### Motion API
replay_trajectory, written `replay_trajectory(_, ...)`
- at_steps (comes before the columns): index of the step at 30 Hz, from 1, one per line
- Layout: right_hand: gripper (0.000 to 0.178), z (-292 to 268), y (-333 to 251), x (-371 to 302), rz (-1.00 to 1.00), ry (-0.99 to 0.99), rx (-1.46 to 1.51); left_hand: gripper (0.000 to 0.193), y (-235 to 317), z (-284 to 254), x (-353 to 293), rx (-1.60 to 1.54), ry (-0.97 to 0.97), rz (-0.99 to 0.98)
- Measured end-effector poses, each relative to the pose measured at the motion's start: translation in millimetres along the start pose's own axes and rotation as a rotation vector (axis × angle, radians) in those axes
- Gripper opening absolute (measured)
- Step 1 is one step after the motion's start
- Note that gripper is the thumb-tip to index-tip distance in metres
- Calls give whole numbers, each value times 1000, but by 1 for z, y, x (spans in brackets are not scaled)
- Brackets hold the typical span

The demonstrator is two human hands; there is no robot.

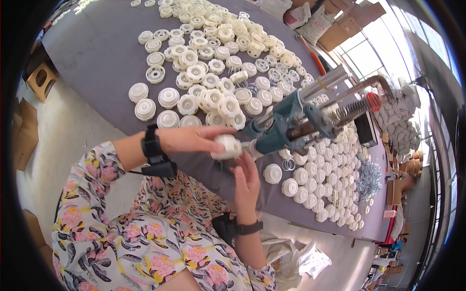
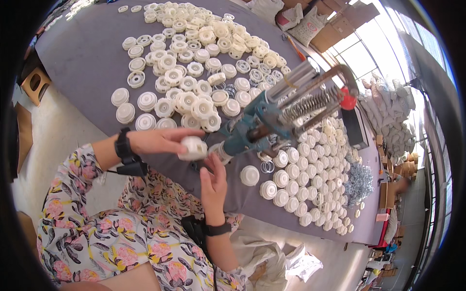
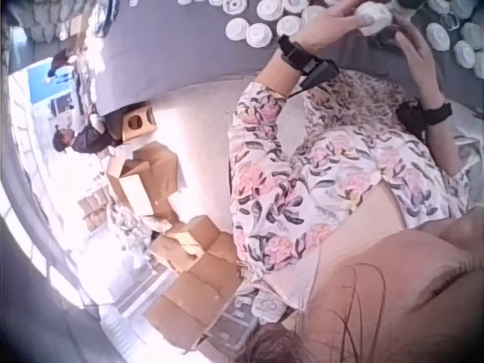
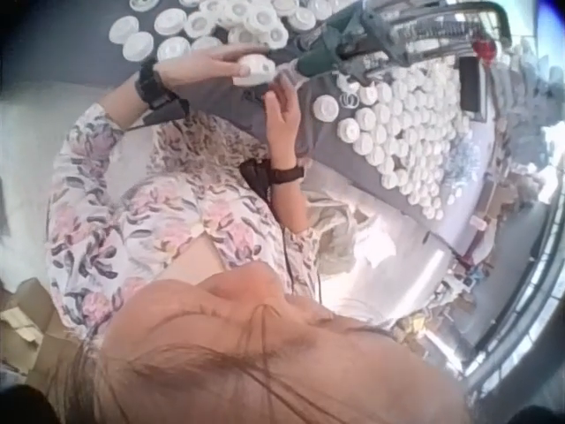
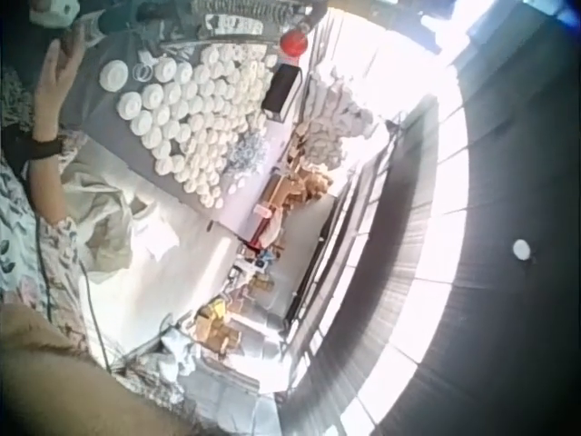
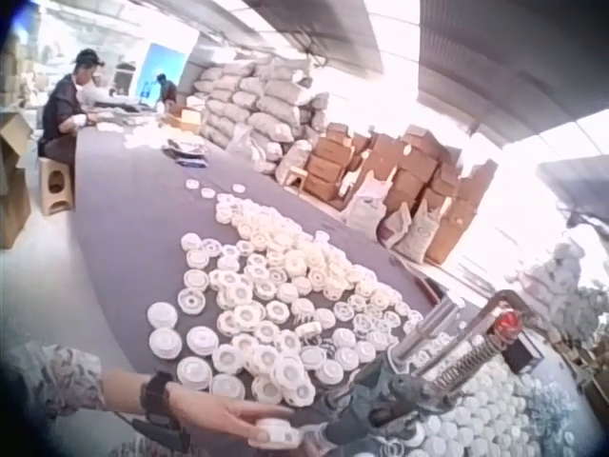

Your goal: The person picks up a white plastic cap and a metal ring, fits them together, and places the assembly into a manual press. They pull the lever to join the components and then set the finished cap aside in a separate group.

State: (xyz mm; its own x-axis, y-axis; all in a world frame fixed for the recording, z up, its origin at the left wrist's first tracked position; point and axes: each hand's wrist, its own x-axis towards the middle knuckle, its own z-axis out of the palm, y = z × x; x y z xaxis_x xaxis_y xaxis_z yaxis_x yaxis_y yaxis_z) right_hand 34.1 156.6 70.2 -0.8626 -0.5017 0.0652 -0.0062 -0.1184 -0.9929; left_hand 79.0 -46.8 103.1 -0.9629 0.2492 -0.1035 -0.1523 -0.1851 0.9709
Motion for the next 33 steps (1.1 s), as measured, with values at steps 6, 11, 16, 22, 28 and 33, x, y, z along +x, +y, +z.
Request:
replay_trajectory(6, 38, -28, 23, -13, 197, -76, 296, 56, -49, 39, 18, -614, -253, -139)
replay_trajectory(11, 36, -42, 21, -10, 346, 127, 268, 49, -46, 46, 27, -549, -185, -239)
replay_trajectory(16, 31, -46, 18, 11, 381, 290, 117, 46, -57, 46, 34, 372, 358, 5)
replay_trajectory(22, 31, -44, 33, 23, 335, 354, 207, 77, -76, 53, 65, 611, 442, 541)
replay_trajectory(28, 38, -45, 37, 49, 139, 168, -116, 73, -82, 40, 80, 602, 459, 521)
replay_trajectory(33, 35, -70, 19, 31, 297, 144, 64, 68, -77, 38, 81, 444, 523, 389)
